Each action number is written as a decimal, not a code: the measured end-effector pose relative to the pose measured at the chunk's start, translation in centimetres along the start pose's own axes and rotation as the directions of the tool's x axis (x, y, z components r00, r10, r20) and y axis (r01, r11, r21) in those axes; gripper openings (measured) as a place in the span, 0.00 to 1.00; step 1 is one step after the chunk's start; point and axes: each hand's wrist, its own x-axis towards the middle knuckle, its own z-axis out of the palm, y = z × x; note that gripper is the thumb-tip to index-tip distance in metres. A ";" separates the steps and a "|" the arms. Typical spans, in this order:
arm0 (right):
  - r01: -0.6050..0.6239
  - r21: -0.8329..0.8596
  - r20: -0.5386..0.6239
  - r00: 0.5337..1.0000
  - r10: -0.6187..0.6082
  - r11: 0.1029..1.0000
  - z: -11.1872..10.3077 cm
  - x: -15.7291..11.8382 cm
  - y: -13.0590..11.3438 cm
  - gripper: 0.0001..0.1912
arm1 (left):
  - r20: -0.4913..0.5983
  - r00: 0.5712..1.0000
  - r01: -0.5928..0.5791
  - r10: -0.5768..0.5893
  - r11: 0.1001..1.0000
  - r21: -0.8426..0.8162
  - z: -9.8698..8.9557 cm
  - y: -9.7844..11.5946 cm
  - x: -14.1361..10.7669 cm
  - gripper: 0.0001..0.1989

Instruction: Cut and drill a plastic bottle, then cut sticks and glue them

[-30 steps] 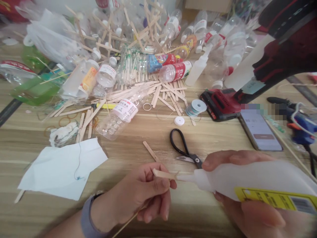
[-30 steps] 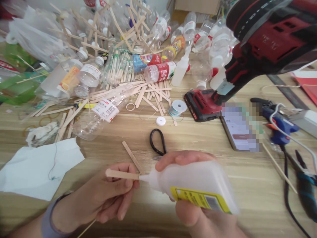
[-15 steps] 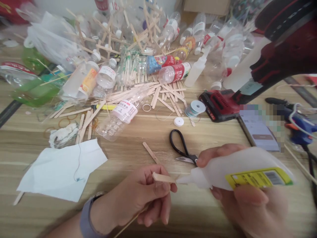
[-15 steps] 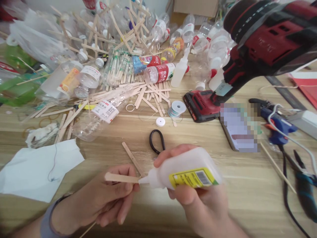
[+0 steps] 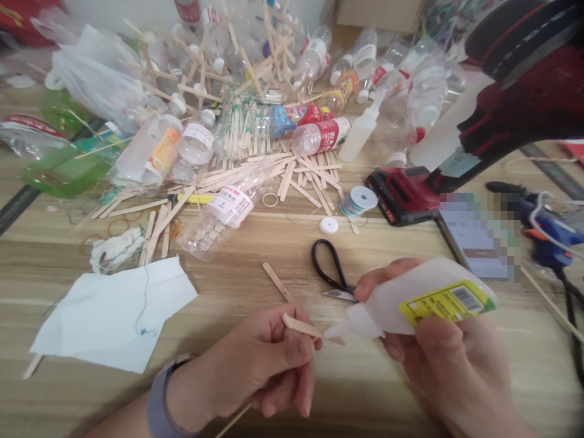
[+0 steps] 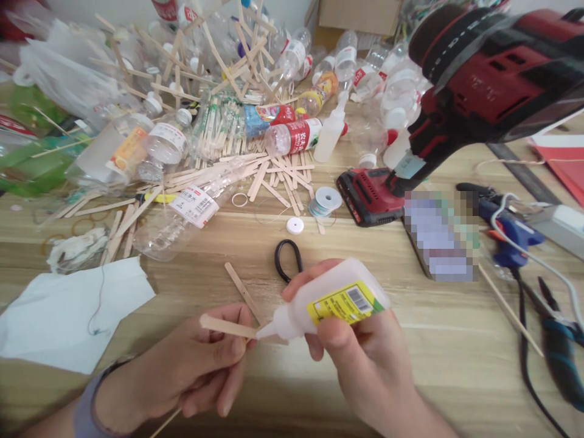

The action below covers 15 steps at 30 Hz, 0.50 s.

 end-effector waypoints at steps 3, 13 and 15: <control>-0.002 -0.005 -0.018 1.000 0.002 1.000 0.0 0.0 0.0 0.14 | -0.005 1.000 0.000 0.000 1.000 -0.002 0.0 -0.1 0.0 0.20; 0.032 -0.036 0.024 0.999 -0.031 0.999 -0.2 -0.1 0.3 0.13 | -0.010 0.999 0.036 -0.037 0.999 -0.029 -0.1 -0.3 0.1 0.22; 0.024 -0.050 0.018 1.000 -0.023 0.998 -0.2 -0.1 0.2 0.14 | -0.009 0.999 0.041 -0.041 0.998 -0.052 -0.1 -0.3 0.1 0.21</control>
